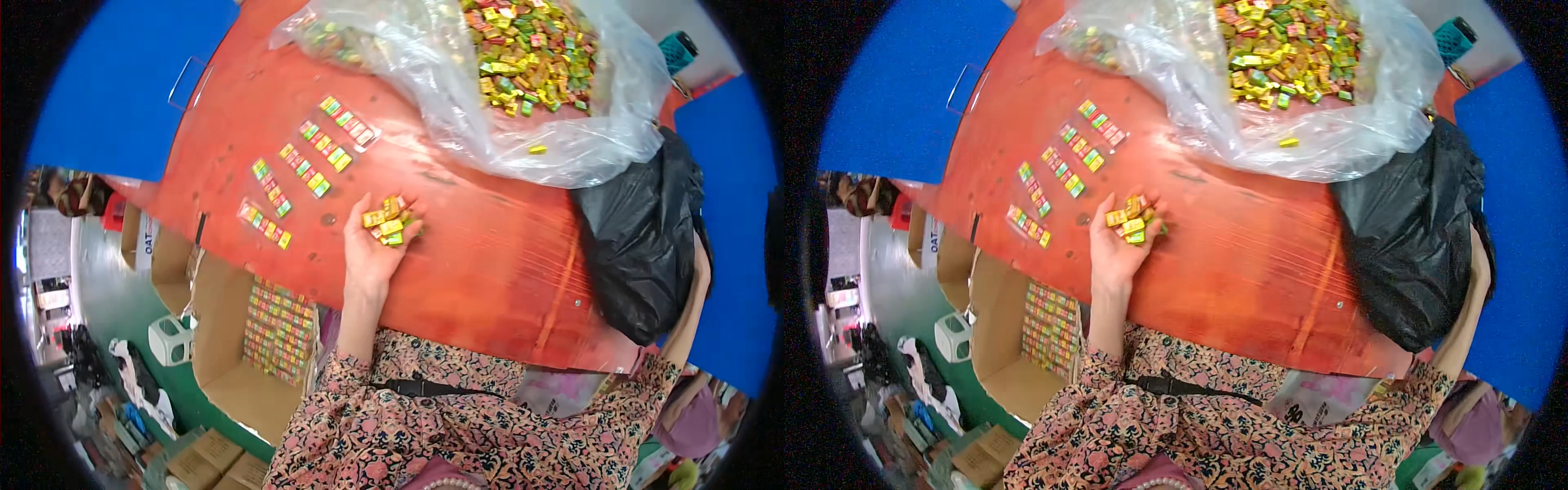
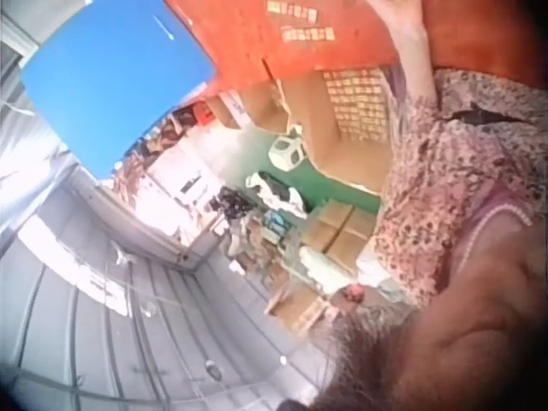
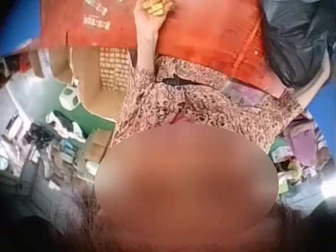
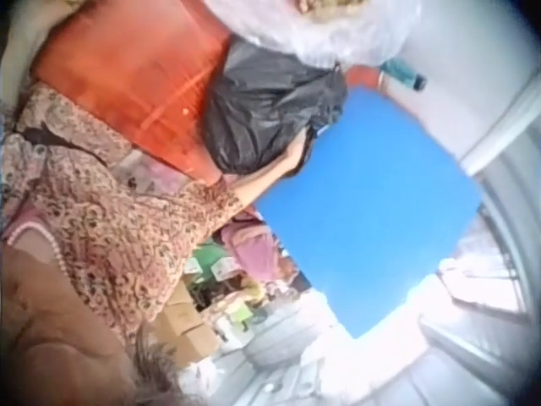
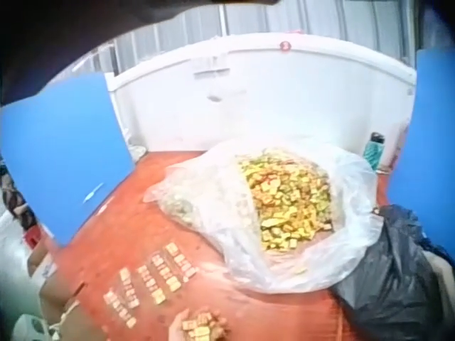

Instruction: Packing small wrapped packets into plastic sleeves and arranging them in a cardboard box.

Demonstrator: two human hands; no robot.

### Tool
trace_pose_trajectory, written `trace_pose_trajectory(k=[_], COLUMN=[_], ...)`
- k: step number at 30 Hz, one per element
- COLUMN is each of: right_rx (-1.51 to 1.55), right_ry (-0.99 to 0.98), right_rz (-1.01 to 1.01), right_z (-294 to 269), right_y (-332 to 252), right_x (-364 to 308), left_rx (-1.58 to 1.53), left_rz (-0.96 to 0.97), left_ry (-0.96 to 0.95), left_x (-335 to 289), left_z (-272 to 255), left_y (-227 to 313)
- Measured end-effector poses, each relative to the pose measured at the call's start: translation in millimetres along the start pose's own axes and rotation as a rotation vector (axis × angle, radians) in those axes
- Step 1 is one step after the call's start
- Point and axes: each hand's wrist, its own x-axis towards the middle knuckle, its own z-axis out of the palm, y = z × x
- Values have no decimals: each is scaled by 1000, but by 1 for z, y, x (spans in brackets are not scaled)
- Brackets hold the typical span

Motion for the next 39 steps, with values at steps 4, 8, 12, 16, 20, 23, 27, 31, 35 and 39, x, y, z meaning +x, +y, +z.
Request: trace_pose_trajectory(k=[4,8,12,16,20,23,27,31,35,39], right_rx=[-5,-16,-16,-122,-38,-110,-131,-157,-163,-295], right_ry=[12,49,83,207,182,274,325,383,429,281], right_rz=[-44,-69,-96,-59,-143,-116,-137,-155,-170,120], right_z=[23,34,48,-43,55,-1,19,0,19,-39], right_y=[-23,-58,-43,44,-55,-4,-63,-32,-58,-70], right_x=[-12,-14,18,84,3,3,-11,-12,-25,-41], left_rx=[0,8,26,-67,-53,-89,-109,-127,-53,-36], left_rz=[39,46,64,-62,34,-61,-64,-87,-54,-89], left_ry=[-79,-114,-111,-233,-220,-286,-274,-310,-245,-273], left_x=[-3,-7,-15,7,-19,-3,-4,-3,-7,-1], left_z=[-5,-6,-12,-4,-17,-13,-15,-14,-12,-13], left_y=[-2,0,6,-13,10,-2,0,-1,3,1])
